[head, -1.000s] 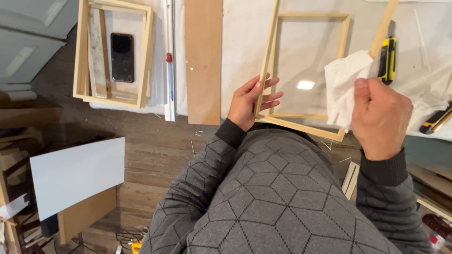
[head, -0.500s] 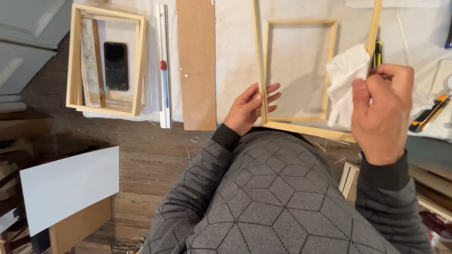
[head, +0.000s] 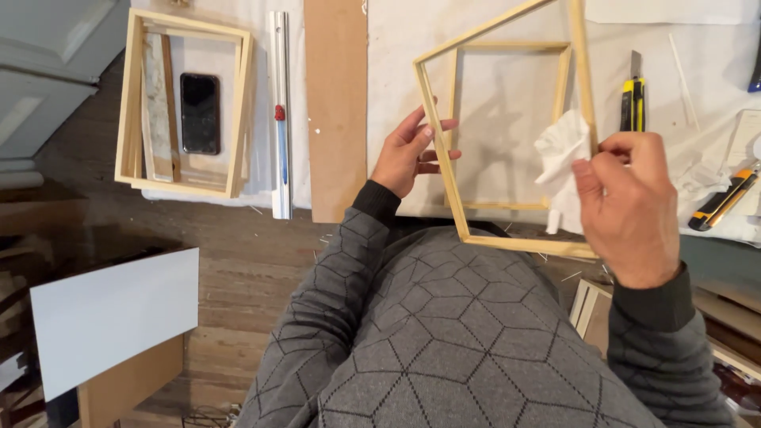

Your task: Cleaning glass panes and assembling wooden picture frames at a workbench station.

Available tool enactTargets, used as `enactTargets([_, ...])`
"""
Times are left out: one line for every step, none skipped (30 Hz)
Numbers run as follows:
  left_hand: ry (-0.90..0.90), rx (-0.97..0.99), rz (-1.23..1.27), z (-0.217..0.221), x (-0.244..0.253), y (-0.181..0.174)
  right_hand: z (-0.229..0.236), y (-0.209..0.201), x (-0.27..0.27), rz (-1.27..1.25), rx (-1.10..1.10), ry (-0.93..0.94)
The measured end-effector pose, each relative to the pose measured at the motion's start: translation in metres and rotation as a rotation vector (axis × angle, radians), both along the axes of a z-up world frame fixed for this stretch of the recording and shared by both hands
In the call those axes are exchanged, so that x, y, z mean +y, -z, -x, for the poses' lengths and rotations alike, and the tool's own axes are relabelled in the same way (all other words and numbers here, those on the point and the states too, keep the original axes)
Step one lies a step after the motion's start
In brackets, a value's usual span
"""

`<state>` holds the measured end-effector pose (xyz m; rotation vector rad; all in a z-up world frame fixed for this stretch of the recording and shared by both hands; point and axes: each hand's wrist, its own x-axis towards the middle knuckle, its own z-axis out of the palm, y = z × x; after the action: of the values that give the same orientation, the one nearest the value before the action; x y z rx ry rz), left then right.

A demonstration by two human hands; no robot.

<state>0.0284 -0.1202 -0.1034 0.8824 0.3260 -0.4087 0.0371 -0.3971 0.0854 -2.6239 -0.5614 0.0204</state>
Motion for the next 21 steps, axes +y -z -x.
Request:
enactTargets([0.007, -0.001, 0.003, 0.0, -0.001, 0.004, 0.003, -0.008, 0.007, 0.003, -0.001, 0.007])
enactTargets([0.003, 0.013, 0.032, 0.001, -0.001, 0.007, 0.006, -0.015, 0.015, 0.023, -0.014, 0.013])
enactTargets([-0.003, 0.027, 0.06, 0.002, -0.001, 0.011, 0.009, -0.023, 0.022, 0.042, -0.026, 0.018])
enactTargets([0.002, 0.028, 0.063, 0.002, -0.001, 0.011, 0.009, -0.034, 0.033, 0.045, -0.025, 0.023])
enactTargets([-0.001, 0.022, 0.112, 0.002, 0.0, 0.011, 0.009, -0.046, 0.044, 0.029, -0.062, -0.002])
enactTargets([-0.005, 0.018, 0.162, 0.002, 0.002, 0.011, 0.009, -0.058, 0.055, 0.012, -0.098, -0.026])
enactTargets([-0.004, 0.017, 0.165, 0.002, 0.001, 0.015, 0.003, -0.061, 0.043, 0.014, -0.098, -0.026])
enactTargets([-0.007, 0.01, 0.195, 0.003, 0.0, 0.018, 0.001, -0.064, 0.041, -0.098, -0.006, 0.018])
enactTargets([-0.016, -0.002, 0.221, 0.001, 0.002, 0.021, 0.001, -0.066, 0.05, -0.214, 0.081, 0.056])
enactTargets([-0.021, -0.008, 0.218, -0.004, 0.002, 0.023, -0.006, -0.058, 0.035, -0.33, 0.169, 0.093])
enactTargets([-0.012, -0.022, 0.218, -0.003, 0.002, 0.023, -0.007, -0.05, 0.019, -0.444, 0.269, 0.133])
enactTargets([-0.003, -0.036, 0.218, -0.002, 0.002, 0.025, -0.007, -0.041, 0.003, -0.557, 0.369, 0.175])
enactTargets([-0.002, -0.036, 0.221, -0.002, 0.002, 0.022, -0.008, -0.029, -0.013, -0.667, 0.462, 0.221])
enactTargets([0.011, -0.029, 0.213, -0.002, 0.001, 0.019, -0.009, -0.017, -0.029, -0.776, 0.555, 0.268])
enactTargets([0.02, -0.031, 0.202, -0.006, 0.002, 0.016, -0.014, -0.006, -0.044, -0.888, 0.644, 0.308])
enactTargets([0.017, -0.038, 0.201, -0.012, 0.003, 0.01, -0.015, 0.002, -0.046, -1.0, 0.733, 0.347])
enactTargets([0.03, -0.018, 0.165, -0.013, 0.003, 0.003, -0.013, 0.01, -0.045, -1.109, 0.832, 0.392])
enactTargets([0.042, 0.003, 0.129, -0.014, 0.003, -0.003, -0.01, 0.018, -0.04, -1.217, 0.932, 0.437])
enactTargets([0.039, 0.001, 0.126, -0.016, 0.003, -0.002, -0.011, 0.024, -0.042, -1.218, 0.933, 0.432])
enactTargets([0.035, -0.003, 0.08, -0.018, 0.003, 0.0, -0.013, 0.03, -0.044, -1.203, 0.916, 0.447])
enactTargets([0.038, 0.0, 0.036, -0.018, 0.001, 0.002, -0.011, 0.036, -0.048, -1.189, 0.899, 0.471])
